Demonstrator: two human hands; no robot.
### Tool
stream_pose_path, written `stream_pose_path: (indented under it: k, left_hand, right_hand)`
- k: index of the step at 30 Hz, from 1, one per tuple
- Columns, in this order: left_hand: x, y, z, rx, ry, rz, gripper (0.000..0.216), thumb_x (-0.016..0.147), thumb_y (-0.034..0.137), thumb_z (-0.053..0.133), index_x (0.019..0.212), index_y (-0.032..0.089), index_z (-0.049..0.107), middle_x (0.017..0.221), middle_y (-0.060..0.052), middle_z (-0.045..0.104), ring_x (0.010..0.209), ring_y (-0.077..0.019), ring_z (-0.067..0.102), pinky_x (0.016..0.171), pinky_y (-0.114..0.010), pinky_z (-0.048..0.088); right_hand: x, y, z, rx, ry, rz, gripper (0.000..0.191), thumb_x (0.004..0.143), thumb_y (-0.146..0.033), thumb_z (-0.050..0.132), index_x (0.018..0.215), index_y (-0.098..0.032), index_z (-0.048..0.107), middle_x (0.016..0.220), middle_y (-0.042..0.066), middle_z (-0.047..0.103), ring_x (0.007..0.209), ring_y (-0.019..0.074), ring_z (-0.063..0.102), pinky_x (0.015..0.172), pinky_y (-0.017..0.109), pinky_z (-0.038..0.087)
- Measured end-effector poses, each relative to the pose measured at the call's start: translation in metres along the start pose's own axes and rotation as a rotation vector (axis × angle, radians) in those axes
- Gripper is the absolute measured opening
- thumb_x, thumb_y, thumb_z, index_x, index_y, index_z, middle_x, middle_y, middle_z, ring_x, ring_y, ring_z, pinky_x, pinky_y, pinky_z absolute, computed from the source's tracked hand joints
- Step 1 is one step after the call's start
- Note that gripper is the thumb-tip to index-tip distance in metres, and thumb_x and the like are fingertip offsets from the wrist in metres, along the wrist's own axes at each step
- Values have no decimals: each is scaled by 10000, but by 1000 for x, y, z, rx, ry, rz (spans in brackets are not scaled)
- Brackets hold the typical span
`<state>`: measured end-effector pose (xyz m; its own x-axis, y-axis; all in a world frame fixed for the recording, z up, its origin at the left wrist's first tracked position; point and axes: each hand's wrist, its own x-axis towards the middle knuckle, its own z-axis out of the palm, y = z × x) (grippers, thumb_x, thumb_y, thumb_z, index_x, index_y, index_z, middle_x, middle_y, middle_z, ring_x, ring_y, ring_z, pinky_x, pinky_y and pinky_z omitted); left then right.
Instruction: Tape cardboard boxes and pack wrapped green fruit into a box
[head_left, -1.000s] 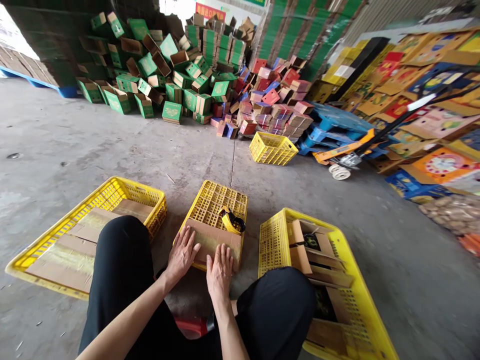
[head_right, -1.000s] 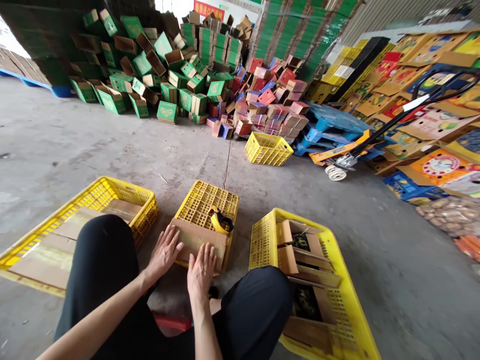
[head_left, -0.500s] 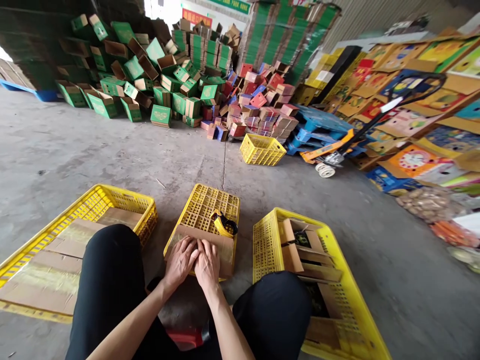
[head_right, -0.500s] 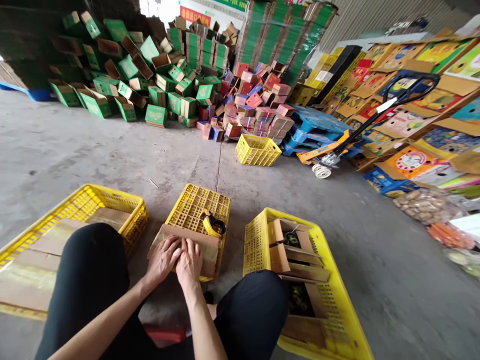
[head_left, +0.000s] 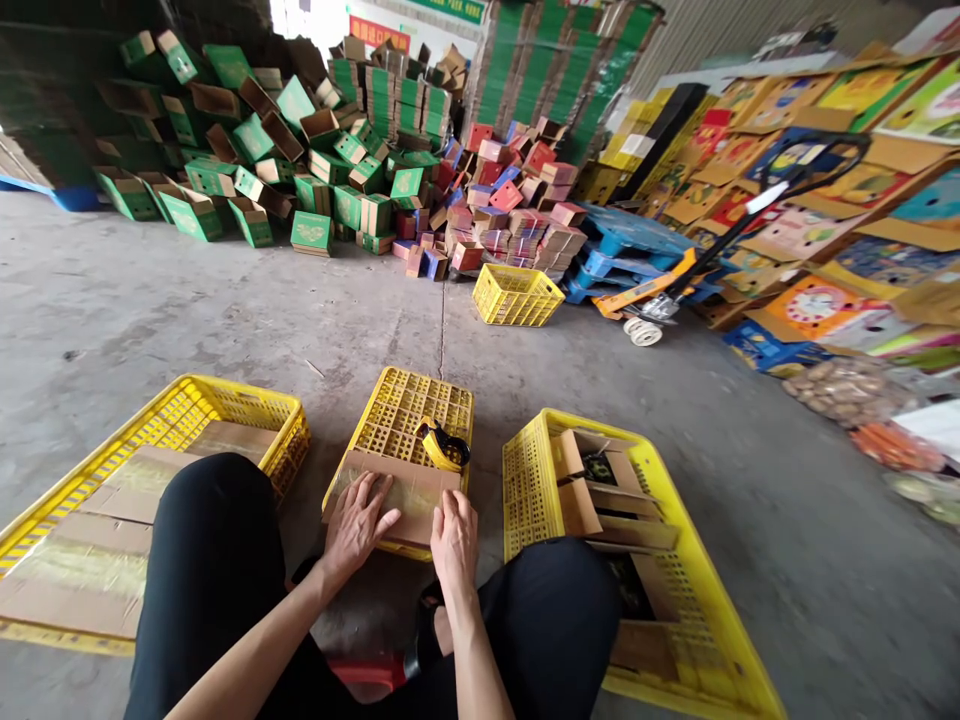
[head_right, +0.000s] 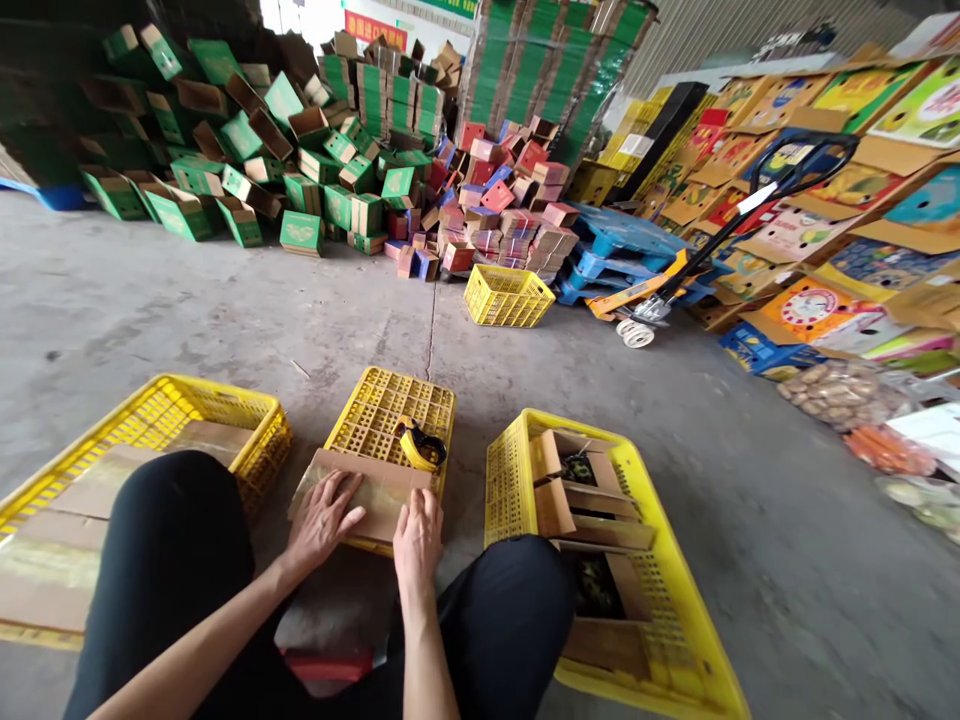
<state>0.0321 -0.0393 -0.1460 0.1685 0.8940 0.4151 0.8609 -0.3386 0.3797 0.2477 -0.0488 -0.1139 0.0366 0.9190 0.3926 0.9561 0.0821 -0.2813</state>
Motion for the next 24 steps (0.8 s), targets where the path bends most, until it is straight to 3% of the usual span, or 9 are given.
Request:
stream_pose_path:
  k: [4, 7, 12, 16, 20, 24]
  left_hand:
    - [9, 17, 1, 17, 10, -17, 583, 1040, 584, 485, 1524, 268, 558, 1468, -163, 595, 1412, -371, 504, 1164, -551, 431]
    - [20, 43, 7, -10, -56, 72, 555, 1053, 571, 464, 1499, 263, 584, 1507, -155, 579, 1429, -353, 503, 1191, -559, 407]
    - [26, 77, 20, -44, -134, 162, 504, 1092, 478, 407, 1538, 283, 536, 1575, -104, 555, 1477, -314, 486, 1225, -567, 373]
    - [20, 79, 22, -28, -146, 178, 576, 1081, 497, 437, 1624, 307, 409, 1643, -93, 474, 1518, -324, 440, 1252, -588, 328]
    - [16, 78, 21, -26, -149, 169, 614, 1078, 525, 435, 1648, 311, 359, 1652, -93, 455, 1525, -329, 430, 1252, -599, 328]
    - [16, 79, 23, -22, -136, 179, 645, 1075, 544, 431, 1668, 322, 309, 1664, -94, 433, 1526, -334, 427, 1256, -603, 324]
  right_hand:
    - [-1, 3, 8, 32, 44, 4, 492, 1096, -299, 296, 1309, -94, 690, 1290, 210, 673, 1108, 300, 633, 995, 451, 538]
    - [-3, 6, 10, 71, 52, 35, 476, 1084, -289, 314, 1311, -101, 688, 1278, 216, 681, 1117, 306, 648, 995, 465, 546]
    - [-3, 17, 9, 259, 56, 221, 449, 1031, -282, 372, 1258, -136, 731, 1214, 201, 718, 1119, 285, 691, 981, 413, 563]
    - [4, 33, 10, 367, 3, 445, 508, 1021, -427, 380, 1078, -146, 798, 987, 180, 777, 921, 298, 740, 860, 405, 583]
    - [13, 44, 16, 404, -31, 529, 581, 1022, -531, 338, 906, -189, 794, 822, 134, 788, 775, 281, 747, 717, 360, 575]
    - [21, 42, 22, 429, -31, 587, 545, 965, -642, 439, 780, -221, 729, 768, 125, 783, 718, 270, 743, 650, 332, 553]
